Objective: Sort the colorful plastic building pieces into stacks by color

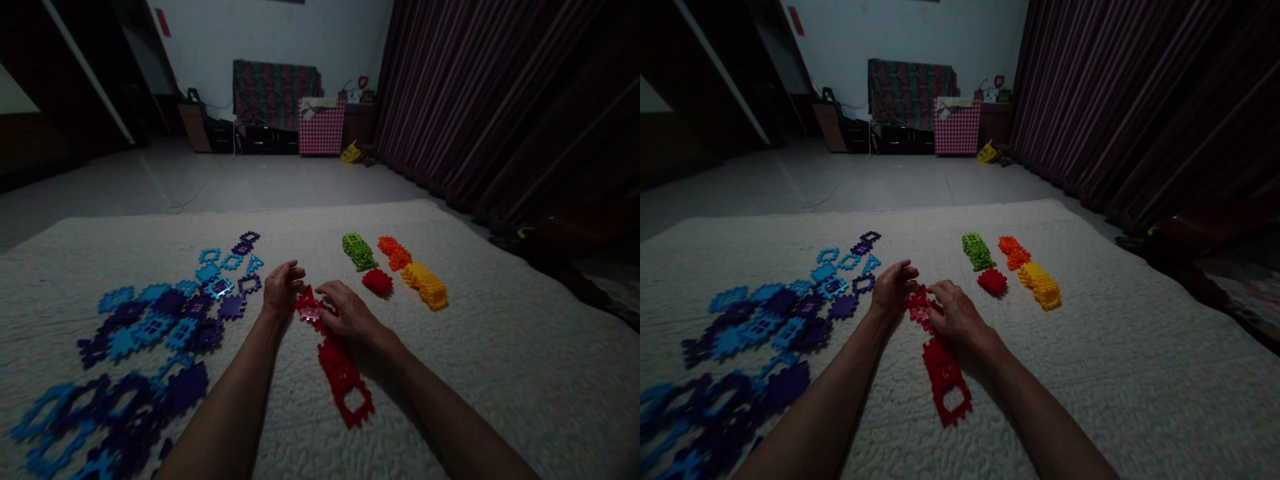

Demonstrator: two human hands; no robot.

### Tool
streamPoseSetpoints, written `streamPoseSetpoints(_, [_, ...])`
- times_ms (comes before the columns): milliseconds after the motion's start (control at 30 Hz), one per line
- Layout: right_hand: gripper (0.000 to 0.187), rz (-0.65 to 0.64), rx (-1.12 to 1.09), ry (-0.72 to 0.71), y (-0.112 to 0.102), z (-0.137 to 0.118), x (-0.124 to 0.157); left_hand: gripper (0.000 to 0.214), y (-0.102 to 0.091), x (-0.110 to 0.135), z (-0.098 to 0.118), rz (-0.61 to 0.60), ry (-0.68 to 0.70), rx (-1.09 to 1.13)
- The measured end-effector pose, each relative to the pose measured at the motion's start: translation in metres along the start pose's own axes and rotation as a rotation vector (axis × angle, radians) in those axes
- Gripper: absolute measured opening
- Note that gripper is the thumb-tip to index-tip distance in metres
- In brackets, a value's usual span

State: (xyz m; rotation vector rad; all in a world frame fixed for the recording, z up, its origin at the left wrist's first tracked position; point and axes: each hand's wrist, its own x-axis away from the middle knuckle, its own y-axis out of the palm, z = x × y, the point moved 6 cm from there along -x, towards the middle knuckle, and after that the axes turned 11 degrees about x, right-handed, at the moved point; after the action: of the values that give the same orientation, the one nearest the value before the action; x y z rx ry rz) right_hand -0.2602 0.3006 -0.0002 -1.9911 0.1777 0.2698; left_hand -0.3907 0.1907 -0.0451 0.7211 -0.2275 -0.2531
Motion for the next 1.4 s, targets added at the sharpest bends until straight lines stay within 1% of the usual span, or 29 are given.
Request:
streamPoseSetpoints(67, [0.043, -0.018, 0.052, -0.091, 0.007, -0.007, -0.009, 0.036, 0.000, -0.001, 0.000, 0.025, 0.003, 0.018])
streamPoseSetpoints(133, [0.043, -0.052, 0.103, -0.131, 0.014, -0.010, -0.017, 0.037, 0.000, -0.001, -0.001, 0.038, 0.004, 0.028])
streamPoseSetpoints(267, [0.032, -0.082, 0.146, -0.144, 0.023, -0.010, -0.026, 0.038, 0.000, 0.000, -0.002, 0.045, -0.004, 0.020])
streamPoseSetpoints(333, [0.031, -0.072, 0.137, -0.159, 0.024, -0.010, -0.026, 0.040, -0.001, 0.001, -0.003, 0.046, -0.013, 0.000])
streamPoseSetpoints(400, [0.030, -0.068, 0.082, -0.160, 0.021, -0.009, -0.026, 0.041, -0.001, 0.001, -0.002, 0.043, -0.009, -0.021])
streamPoseSetpoints(467, [0.031, -0.041, -0.007, -0.095, 0.012, -0.001, -0.024, 0.041, 0.000, 0.002, -0.001, 0.038, 0.004, -0.035])
streamPoseSetpoints(567, [0.033, 0.018, -0.072, 0.100, -0.008, 0.023, -0.015, 0.040, 0.000, 0.002, 0.000, 0.037, 0.012, -0.051])
streamPoseSetpoints(633, [0.032, -0.014, -0.062, 0.204, -0.017, 0.038, -0.003, 0.039, 0.000, 0.001, -0.001, 0.038, 0.010, -0.065])
streamPoseSetpoints(700, [0.030, -0.102, -0.071, 0.234, -0.021, 0.045, 0.010, 0.037, -0.001, 0.000, -0.002, 0.037, 0.013, -0.076])
streamPoseSetpoints(767, [0.028, -0.181, -0.099, 0.211, -0.023, 0.042, 0.023, 0.037, -0.001, -0.001, -0.003, 0.028, 0.015, -0.084])
streamPoseSetpoints(867, [0.024, -0.228, -0.096, 0.207, -0.025, 0.025, 0.034, 0.038, -0.001, -0.001, -0.003, 0.018, 0.018, -0.093])
streamPoseSetpoints(933, [0.024, -0.228, -0.057, 0.245, -0.022, 0.015, 0.036, 0.038, -0.001, 0.000, -0.003, 0.018, 0.013, -0.098])
streamPoseSetpoints(1000, [0.024, -0.234, -0.049, 0.267, -0.016, 0.008, 0.034, 0.039, -0.001, 0.001, -0.003, 0.020, 0.006, -0.104])
streamPoseSetpoints(1067, [0.020, -0.221, -0.079, 0.258, -0.008, 0.006, 0.030, 0.039, 0.000, 0.001, -0.003, 0.015, 0.006, -0.109])
streamPoseSetpoints(1133, [0.016, -0.172, -0.107, 0.224, -0.004, 0.007, 0.026, 0.039, -0.001, 0.001, -0.004, 0.006, 0.012, -0.109])
streamPoseSetpoints(1200, [0.021, -0.099, -0.092, 0.198, -0.008, 0.009, 0.024, 0.039, -0.001, 0.000, -0.004, 0.001, 0.012, -0.108])
streamPoseSetpoints(1267, [0.024, -0.056, -0.014, 0.199, -0.017, 0.009, 0.026, 0.039, -0.002, 0.000, -0.005, -0.001, 0.008, -0.108])
streamPoseSetpoints(1333, [0.015, -0.094, 0.107, 0.231, -0.026, 0.004, 0.031, 0.039, -0.001, 0.000, -0.005, -0.004, 0.006, -0.108])
streamPoseSetpoints(1400, [0.018, -0.195, 0.202, 0.273, -0.030, -0.007, 0.038, 0.038, -0.001, 0.000, -0.004, -0.004, 0.008, -0.107])
